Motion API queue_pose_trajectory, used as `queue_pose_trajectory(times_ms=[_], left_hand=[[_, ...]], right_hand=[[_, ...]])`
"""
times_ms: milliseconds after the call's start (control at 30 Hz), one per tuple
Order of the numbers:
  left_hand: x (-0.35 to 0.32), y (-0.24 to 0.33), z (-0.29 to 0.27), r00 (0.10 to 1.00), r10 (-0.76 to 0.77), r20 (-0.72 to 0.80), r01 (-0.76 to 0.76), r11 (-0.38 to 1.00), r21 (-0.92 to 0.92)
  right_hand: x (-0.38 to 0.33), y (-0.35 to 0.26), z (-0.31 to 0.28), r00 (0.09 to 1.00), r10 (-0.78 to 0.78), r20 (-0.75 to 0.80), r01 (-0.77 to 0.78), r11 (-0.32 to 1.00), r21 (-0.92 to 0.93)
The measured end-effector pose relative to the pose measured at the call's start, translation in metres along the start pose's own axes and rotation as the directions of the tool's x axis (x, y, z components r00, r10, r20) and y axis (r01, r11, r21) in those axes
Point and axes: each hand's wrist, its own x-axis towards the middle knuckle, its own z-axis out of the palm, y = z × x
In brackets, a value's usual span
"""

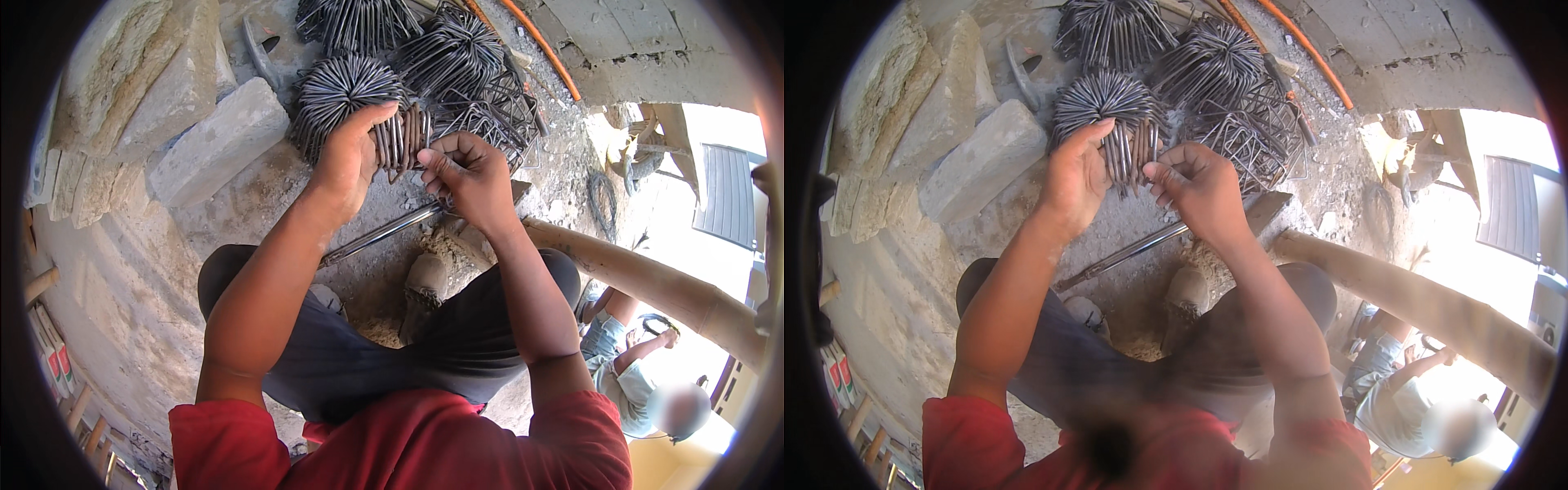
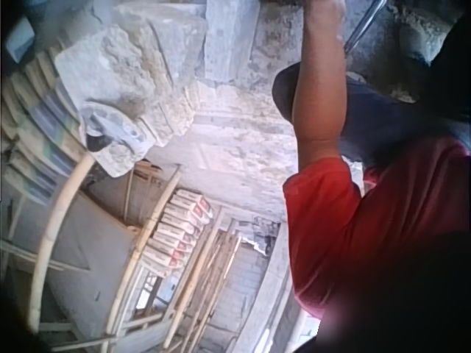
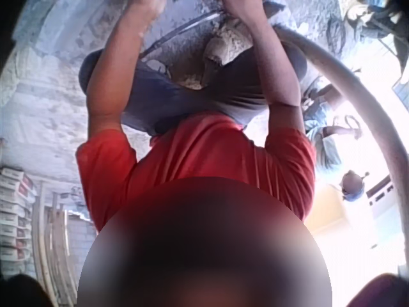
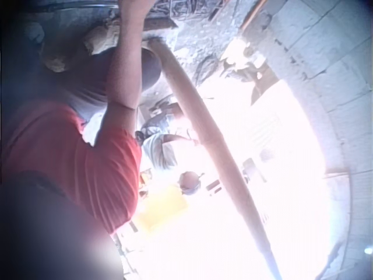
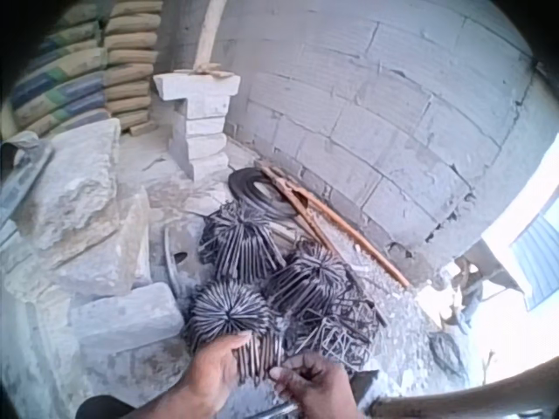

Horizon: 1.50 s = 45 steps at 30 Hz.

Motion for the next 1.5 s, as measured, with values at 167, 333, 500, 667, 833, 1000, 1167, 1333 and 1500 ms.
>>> queue_pose_trajectory(times_ms=[167, 333, 500, 667, 833, 1000, 1167, 1333, 1500], left_hand=[[0.000, 0.001, 0.002, 0.999, -0.040, -0.014, 0.038, 0.995, -0.096], [0.002, 0.001, -0.004, 0.992, -0.127, -0.012, 0.126, 0.989, -0.078], [0.002, -0.001, -0.006, 0.986, -0.165, 0.029, 0.168, 0.980, -0.108], [-0.002, -0.006, 0.000, 0.986, -0.167, -0.014, 0.164, 0.979, -0.124], [-0.004, -0.004, -0.002, 0.987, -0.158, 0.014, 0.158, 0.981, -0.108], [-0.004, -0.004, -0.003, 0.985, -0.158, 0.065, 0.165, 0.979, -0.122], [-0.007, -0.003, -0.003, 0.979, -0.172, 0.108, 0.183, 0.978, -0.098], [-0.007, 0.000, -0.002, 0.965, -0.200, 0.169, 0.220, 0.970, -0.104], [-0.013, 0.005, 0.002, 0.959, -0.170, 0.229, 0.218, 0.955, -0.203]], right_hand=[[0.004, 0.001, -0.004, 0.999, 0.049, 0.012, -0.049, 0.998, 0.029], [0.007, 0.003, -0.008, 1.000, 0.011, 0.027, -0.011, 1.000, -0.003], [0.006, 0.004, -0.011, 0.999, -0.022, 0.038, 0.023, 1.000, -0.016], [0.005, 0.008, -0.006, 0.997, -0.066, -0.030, 0.048, 0.909, -0.414], [0.005, 0.011, -0.008, 0.990, -0.139, -0.008, 0.126, 0.920, -0.370], [0.005, 0.012, -0.011, 0.986, -0.163, 0.024, 0.163, 0.950, -0.265], [0.006, 0.008, -0.020, 0.981, -0.173, 0.085, 0.193, 0.861, -0.471], [0.005, 0.002, -0.029, 0.945, -0.320, 0.074, 0.326, 0.883, -0.338], [0.004, 0.000, -0.027, 0.856, -0.443, 0.266, 0.514, 0.780, -0.356]])
